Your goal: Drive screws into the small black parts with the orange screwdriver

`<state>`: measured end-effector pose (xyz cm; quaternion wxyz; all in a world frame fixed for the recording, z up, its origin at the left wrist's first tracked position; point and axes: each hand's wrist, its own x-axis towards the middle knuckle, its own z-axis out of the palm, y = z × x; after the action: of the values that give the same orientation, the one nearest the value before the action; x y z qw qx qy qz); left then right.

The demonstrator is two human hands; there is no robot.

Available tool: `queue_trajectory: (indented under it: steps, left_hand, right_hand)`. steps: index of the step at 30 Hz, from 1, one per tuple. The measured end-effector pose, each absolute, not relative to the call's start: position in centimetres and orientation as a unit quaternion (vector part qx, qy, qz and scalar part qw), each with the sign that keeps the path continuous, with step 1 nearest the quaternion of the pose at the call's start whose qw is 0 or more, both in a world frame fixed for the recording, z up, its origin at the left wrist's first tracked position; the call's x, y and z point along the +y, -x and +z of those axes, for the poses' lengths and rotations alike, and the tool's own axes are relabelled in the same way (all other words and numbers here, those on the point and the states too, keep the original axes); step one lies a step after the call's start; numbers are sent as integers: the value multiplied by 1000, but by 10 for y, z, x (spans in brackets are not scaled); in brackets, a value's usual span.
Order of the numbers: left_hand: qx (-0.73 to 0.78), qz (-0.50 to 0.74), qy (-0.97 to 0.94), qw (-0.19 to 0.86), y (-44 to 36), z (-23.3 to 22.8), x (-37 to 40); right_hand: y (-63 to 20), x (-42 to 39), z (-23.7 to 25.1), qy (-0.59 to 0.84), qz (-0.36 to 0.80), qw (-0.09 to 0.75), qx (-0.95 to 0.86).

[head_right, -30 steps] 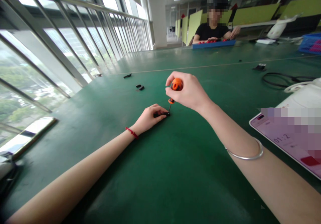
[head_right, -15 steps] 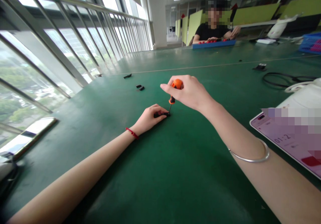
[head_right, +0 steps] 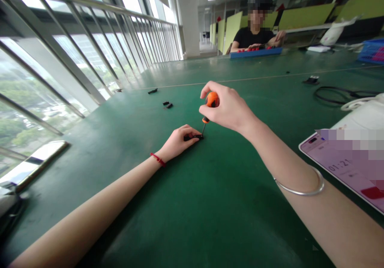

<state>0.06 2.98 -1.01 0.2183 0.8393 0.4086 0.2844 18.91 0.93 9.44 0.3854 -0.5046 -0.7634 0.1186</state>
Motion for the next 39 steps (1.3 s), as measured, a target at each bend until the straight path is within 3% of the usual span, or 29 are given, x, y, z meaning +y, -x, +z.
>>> queue_trajectory:
  steps: [23, 39]
  left_hand:
    - [405, 290, -839, 220, -1, -11, 30]
    - [425, 291, -838, 181, -2, -10, 27]
  right_hand:
    - [-186, 10, 91, 526, 131, 362, -758]
    - [-184, 14, 87, 498, 144, 409, -751]
